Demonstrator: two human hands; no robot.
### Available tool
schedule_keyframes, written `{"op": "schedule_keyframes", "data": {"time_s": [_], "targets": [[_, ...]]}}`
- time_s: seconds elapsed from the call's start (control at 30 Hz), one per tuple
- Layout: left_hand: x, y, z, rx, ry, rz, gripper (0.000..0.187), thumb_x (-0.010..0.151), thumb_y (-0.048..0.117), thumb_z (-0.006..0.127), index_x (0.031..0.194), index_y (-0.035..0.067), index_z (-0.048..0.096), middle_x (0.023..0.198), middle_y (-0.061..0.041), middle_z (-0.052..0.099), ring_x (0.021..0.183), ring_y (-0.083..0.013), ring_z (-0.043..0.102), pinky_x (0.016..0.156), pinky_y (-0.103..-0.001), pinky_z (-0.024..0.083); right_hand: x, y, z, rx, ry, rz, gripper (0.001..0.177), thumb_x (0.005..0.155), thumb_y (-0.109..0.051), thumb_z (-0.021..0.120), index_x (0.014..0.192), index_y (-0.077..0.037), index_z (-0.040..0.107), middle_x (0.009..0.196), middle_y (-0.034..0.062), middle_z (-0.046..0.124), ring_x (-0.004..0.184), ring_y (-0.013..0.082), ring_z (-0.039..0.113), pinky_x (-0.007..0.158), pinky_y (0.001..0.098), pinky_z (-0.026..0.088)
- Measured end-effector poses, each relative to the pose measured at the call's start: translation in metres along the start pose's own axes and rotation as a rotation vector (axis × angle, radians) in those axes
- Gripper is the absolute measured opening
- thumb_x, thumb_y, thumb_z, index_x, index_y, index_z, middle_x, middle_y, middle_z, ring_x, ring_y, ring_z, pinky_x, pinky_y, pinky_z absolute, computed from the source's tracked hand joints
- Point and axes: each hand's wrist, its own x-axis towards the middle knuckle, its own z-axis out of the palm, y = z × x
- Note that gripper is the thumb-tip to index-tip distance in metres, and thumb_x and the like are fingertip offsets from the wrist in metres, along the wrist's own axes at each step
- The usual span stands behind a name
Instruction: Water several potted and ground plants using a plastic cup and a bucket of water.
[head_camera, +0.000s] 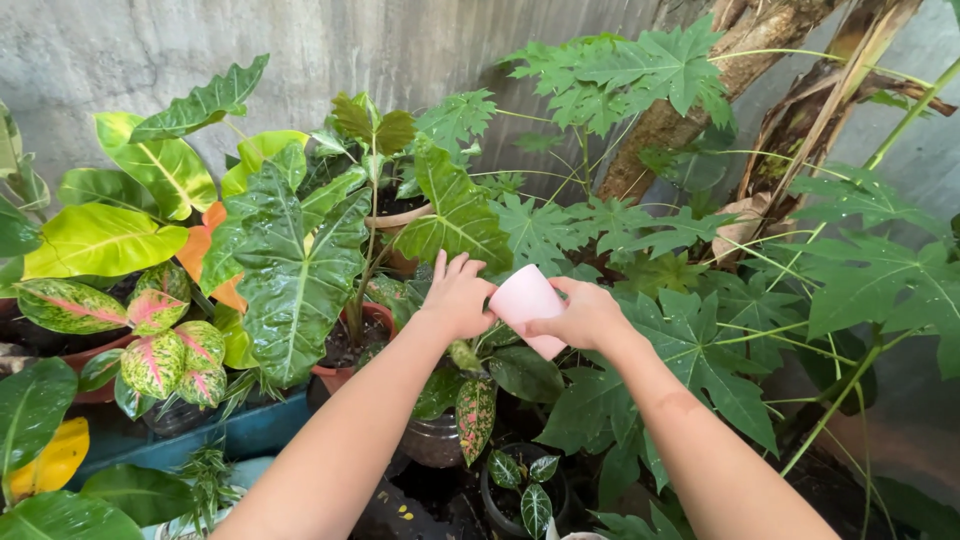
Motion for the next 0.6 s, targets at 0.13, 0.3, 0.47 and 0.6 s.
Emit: {"op": "schedule_keyframes", "data": {"time_s": [0.13,0.3,0.47,0.6], "targets": [[-0.006,-0.003,0.005,0.005,-0.024,-0.003,0.037,0.078,0.040,0.075,0.113,0.028,0.078,0.153,-0.014,0.044,0.150,-0.0398,0.024,0.124,-0.063,-0.002,-0.004,-0.003,0.000,-0.012,-0.037,0.005,0.100,0.052,-0.056,0.088,0.140,-0.017,0.062,0.121,0.0125,0.073,0.108,0.0282,0.071,0.098,0.0385,0.054],[-0.020,-0.009,-0.005,0.033,-0.069,0.007,0.039,0.074,0.044,0.076,0.110,0.028,0.079,0.153,-0.016,0.043,0.150,-0.0411,0.023,0.122,-0.066,-0.004,-0.005,-0.011,0.004,0.022,-0.127,0.023,0.103,0.050,-0.055,0.089,0.141,-0.019,0.061,0.121,0.0123,0.074,0.108,0.0272,0.073,0.097,0.0378,0.056],[-0.030,-0.020,-0.016,0.064,-0.101,-0.014,0.043,0.072,0.044,0.078,0.110,0.025,0.079,0.154,-0.016,0.043,0.151,-0.0387,0.023,0.122,-0.066,-0.003,-0.002,-0.024,0.010,0.044,-0.161,-0.015,0.102,0.050,-0.055,0.090,0.141,-0.018,0.062,0.121,0.0123,0.074,0.107,0.0270,0.073,0.097,0.0371,0.056],[-0.030,-0.030,-0.021,0.068,-0.086,-0.019,0.045,0.074,0.042,0.077,0.115,0.023,0.076,0.153,-0.015,0.043,0.150,-0.0354,0.025,0.123,-0.064,-0.001,-0.003,-0.041,0.005,0.034,-0.154,-0.044,0.098,0.051,-0.054,0.088,0.139,-0.020,0.064,0.118,0.0123,0.076,0.105,0.0273,0.074,0.096,0.0370,0.056]]}}
